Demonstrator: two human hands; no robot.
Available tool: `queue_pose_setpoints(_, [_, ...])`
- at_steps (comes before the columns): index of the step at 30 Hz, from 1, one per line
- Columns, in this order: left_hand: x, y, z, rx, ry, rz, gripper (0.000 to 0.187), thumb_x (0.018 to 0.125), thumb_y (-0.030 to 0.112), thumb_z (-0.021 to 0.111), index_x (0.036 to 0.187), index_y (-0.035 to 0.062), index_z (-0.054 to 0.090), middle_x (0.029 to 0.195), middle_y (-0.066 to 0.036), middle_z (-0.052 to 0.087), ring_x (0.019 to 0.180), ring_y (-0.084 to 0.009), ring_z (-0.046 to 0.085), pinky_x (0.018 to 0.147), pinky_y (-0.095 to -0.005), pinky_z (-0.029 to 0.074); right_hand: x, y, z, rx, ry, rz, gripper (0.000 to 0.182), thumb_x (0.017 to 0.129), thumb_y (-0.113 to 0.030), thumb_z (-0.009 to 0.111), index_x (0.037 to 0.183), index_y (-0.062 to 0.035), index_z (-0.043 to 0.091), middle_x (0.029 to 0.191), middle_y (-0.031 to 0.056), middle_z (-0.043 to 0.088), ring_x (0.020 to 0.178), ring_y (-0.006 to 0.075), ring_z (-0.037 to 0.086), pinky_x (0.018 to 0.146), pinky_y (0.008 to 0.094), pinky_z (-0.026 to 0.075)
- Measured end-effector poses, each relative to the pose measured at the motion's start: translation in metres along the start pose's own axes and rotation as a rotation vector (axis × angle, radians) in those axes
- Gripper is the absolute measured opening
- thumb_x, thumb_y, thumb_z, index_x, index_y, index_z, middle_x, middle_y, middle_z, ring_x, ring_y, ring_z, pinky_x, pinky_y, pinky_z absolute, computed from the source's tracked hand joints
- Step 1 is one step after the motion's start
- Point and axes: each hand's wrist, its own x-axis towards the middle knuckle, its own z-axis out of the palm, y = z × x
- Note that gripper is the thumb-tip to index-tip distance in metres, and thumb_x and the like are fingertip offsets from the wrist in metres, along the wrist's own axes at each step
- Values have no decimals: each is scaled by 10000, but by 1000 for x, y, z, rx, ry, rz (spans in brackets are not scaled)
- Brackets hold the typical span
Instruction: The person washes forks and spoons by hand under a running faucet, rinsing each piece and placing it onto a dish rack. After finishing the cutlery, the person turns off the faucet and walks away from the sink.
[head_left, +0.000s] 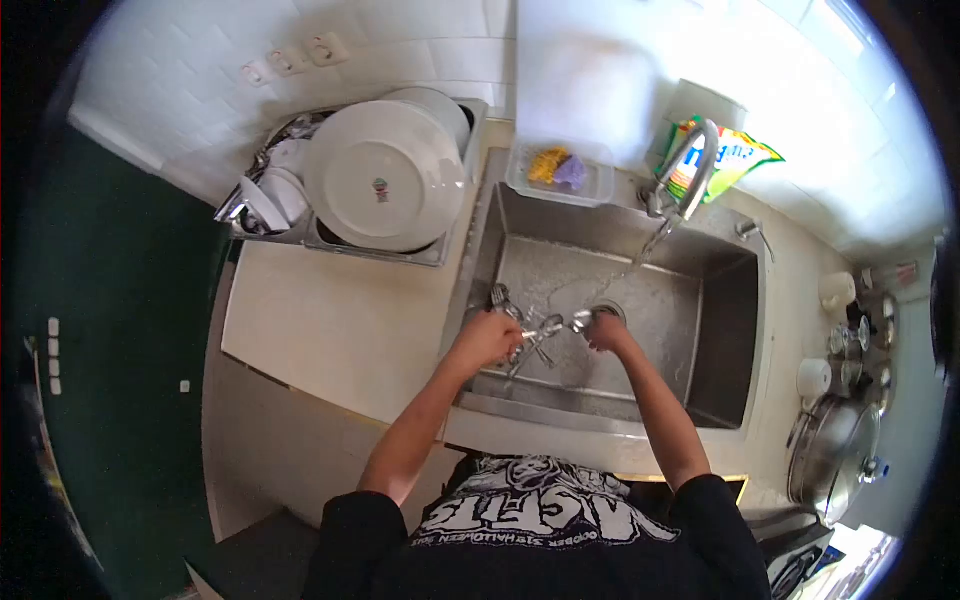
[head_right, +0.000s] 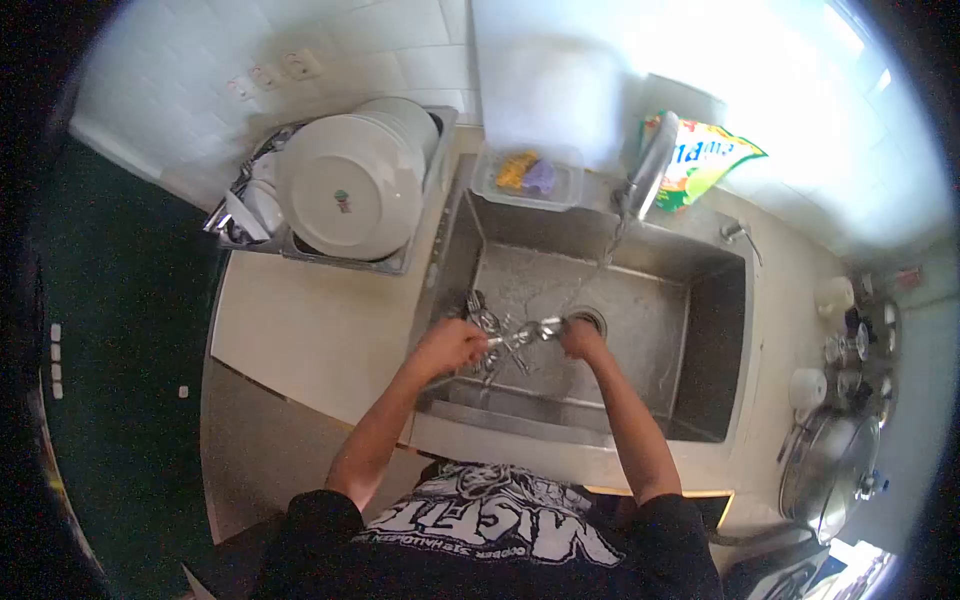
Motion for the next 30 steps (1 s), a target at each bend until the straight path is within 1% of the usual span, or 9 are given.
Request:
queue_pose_setpoints(3, [-49, 19, -48, -368, -30, -38, 155, 812, 135, 573, 856, 5, 644, 672, -59, 638, 621, -136, 609, 589, -279, 475, -4, -39, 16, -336, 46, -285, 266, 778, -146, 473, 967, -4, 595, 974, 226, 600, 842, 383, 598, 756, 432, 485])
queue_pose_setpoints(7, [-124, 28, -168, -647, 265, 55, 126, 823, 97, 572, 893, 15, 637, 722, -25, 639, 608, -96, 589, 527, -216, 414, -29, -100, 16, -287, 237, -201, 382, 783, -110, 470, 1160, -50, 480, 1135, 199, 517, 908, 374, 581, 763, 441, 491])
queue_pose_setpoints(9, [-139, 26, -226, -473, 630, 47, 150, 849, 122, 532, 854, 12, 635, 698, -37, 622, 601, -94, 576, 497, -216, 386, -27, -111, 21, -361, 325, -240, 436, 786, -111, 476, 1217, -69, 423, 1162, 183, 488, 943, 359, 573, 758, 443, 495])
queue_pose_setpoints(11, [-133, 20, -276, -227, 940, 39, 182, 852, 145, 526, 895, 11, 641, 686, -28, 608, 595, -88, 566, 506, -216, 399, -16, -108, 29, -404, 302, -235, 377, 728, -161, 548, 1089, -68, 489, 1104, 159, 527, 924, 355, 581, 731, 466, 496])
queue_pose_setpoints(14, [-106, -42, -344, 13, 1098, -114, 223, 836, 207, 544, 906, 25, 652, 710, -72, 637, 627, -148, 606, 557, -274, 452, -12, -109, 27, -551, 286, -229, 307, 767, -160, 523, 1061, -68, 509, 1040, 142, 553, 898, 321, 595, 691, 438, 510])
queue_pose_setpoints(16, [-85, -108, -382, 482, 1195, -223, 231, 803, 238, 567, 883, 45, 665, 776, -137, 651, 706, -255, 634, 637, -344, 480, -6, -104, 33, -607, 330, -222, 273, 809, -175, 498, 1059, -68, 527, 1058, 138, 554, 891, 290, 599, 664, 403, 517])
queue_pose_setpoints(19, [-73, -179, -414, 498, 1052, -384, 225, 773, 256, 586, 858, 69, 678, 819, -167, 636, 769, -325, 618, 694, -382, 480, -20, -109, 17, -547, 320, -268, 213, 763, -117, 514, 970, -73, 544, 864, 123, 592, 812, 304, 613, 627, 435, 512])
queue_pose_setpoints(24, [-58, -264, -435, 410, 992, -411, 218, 744, 258, 615, 845, 78, 686, 761, -153, 643, 715, -283, 634, 672, -359, 482, -13, -81, 12, -577, 378, -317, 199, 748, -118, 522, 936, -78, 574, 809, 128, 598, 799, 291, 604, 642, 406, 501])
queue_pose_setpoints(30, [-45, -277, -448, 329, 797, -466, 174, 729, 157, 634, 860, 55, 685, 780, -142, 657, 721, -230, 639, 697, -338, 482, -43, -81, -8, -310, 477, -419, 137, 734, -71, 541, 821, -63, 646, 806, 124, 602, 823, 307, 578, 682, 395, 477])
